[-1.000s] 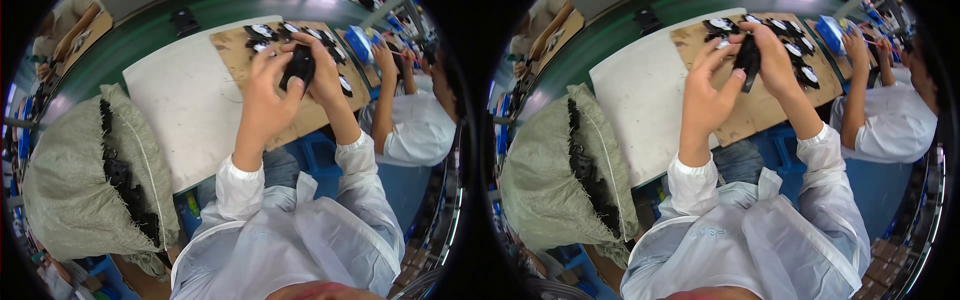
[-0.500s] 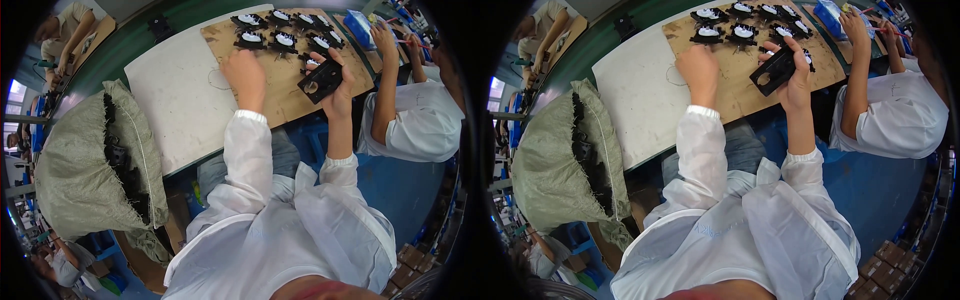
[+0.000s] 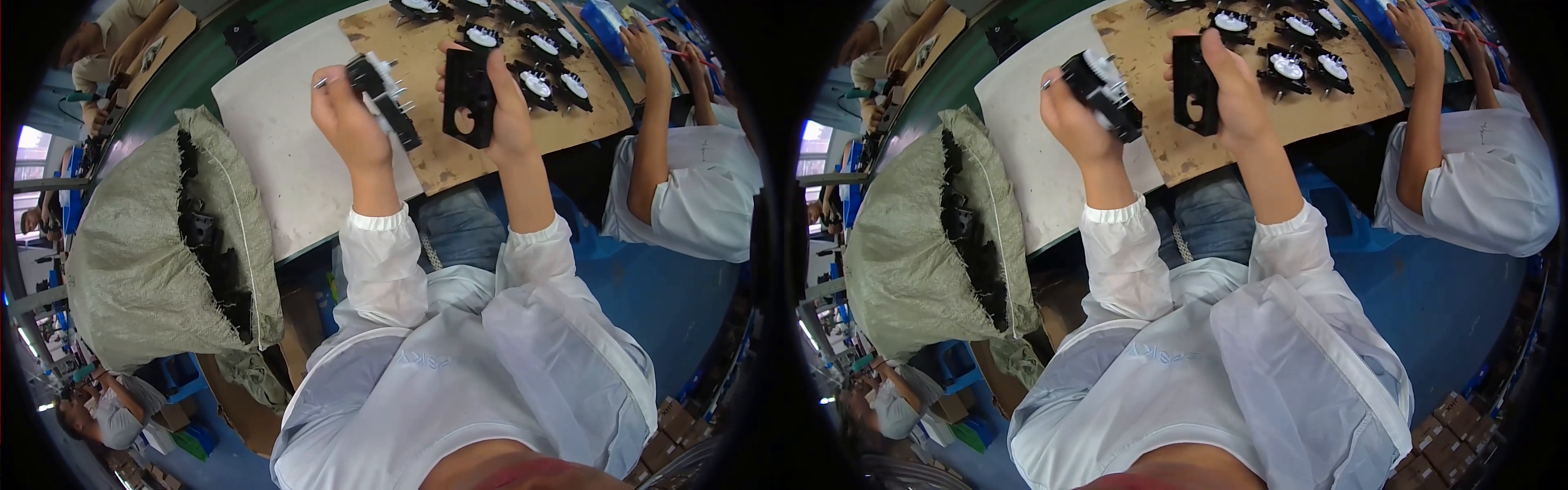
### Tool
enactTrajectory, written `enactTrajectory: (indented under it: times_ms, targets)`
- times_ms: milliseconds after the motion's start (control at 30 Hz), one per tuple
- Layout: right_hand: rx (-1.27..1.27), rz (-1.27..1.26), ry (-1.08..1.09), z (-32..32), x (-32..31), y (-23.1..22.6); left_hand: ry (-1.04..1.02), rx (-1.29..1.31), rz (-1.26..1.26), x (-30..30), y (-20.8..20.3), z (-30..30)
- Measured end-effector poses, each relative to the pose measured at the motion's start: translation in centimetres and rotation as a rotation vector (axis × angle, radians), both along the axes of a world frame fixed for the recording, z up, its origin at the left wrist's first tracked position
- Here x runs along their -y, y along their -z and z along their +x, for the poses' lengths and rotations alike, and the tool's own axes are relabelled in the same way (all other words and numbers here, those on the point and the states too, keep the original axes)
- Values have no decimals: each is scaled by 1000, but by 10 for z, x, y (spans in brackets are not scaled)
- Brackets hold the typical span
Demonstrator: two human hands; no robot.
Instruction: Manually assembling electronic cooling fan components at a factory workstation.
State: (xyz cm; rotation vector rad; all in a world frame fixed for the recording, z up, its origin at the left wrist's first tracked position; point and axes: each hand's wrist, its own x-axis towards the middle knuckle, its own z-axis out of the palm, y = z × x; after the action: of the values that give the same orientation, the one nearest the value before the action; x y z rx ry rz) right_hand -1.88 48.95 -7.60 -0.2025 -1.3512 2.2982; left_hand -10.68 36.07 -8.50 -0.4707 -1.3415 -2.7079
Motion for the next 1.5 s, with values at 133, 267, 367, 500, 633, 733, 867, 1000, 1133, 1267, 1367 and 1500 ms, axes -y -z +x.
enactTrajectory:
  times_ms: [133, 267, 367, 500, 633, 733, 867, 1000, 1133, 1267, 1367, 1500]
  targets:
    - [39, 51, 12, -18, 34, -13, 28, -2, -101, 4, -2, 3]
    - [67, -9, 34, -35, 51, -17, -8, -29, -173, 9, -5, 2]
    - [85, -81, 53, -43, 55, -15, -54, -56, -207, 12, -4, 1]
    - [26, -14, -8, -46, 57, -11, -39, -63, -183, 15, -2, -1]
    - [6, -34, -23, -47, 61, -13, -29, -53, -171, 16, -1, -1]
    - [-4, -32, -26, -49, 63, -11, -26, -43, -165, 16, -1, -1]
    - [-15, -10, -17, -50, 65, -9, -21, -23, -162, 17, -1, -1]
    - [28, -54, -41, -48, 66, -16, -26, -36, -178, 20, 0, -3]
    - [70, 48, -15, -44, 67, -20, -7, -18, -167, 22, 3, -5]
    - [119, 181, 21, -41, 67, -23, -1, -8, -162, 22, 3, -4]
    - [139, 250, 36, -40, 69, -27, -3, -3, -159, 22, 1, -3]
    - [209, 242, 26, -39, 71, -33, -98, -97, -313, 22, -4, 1]
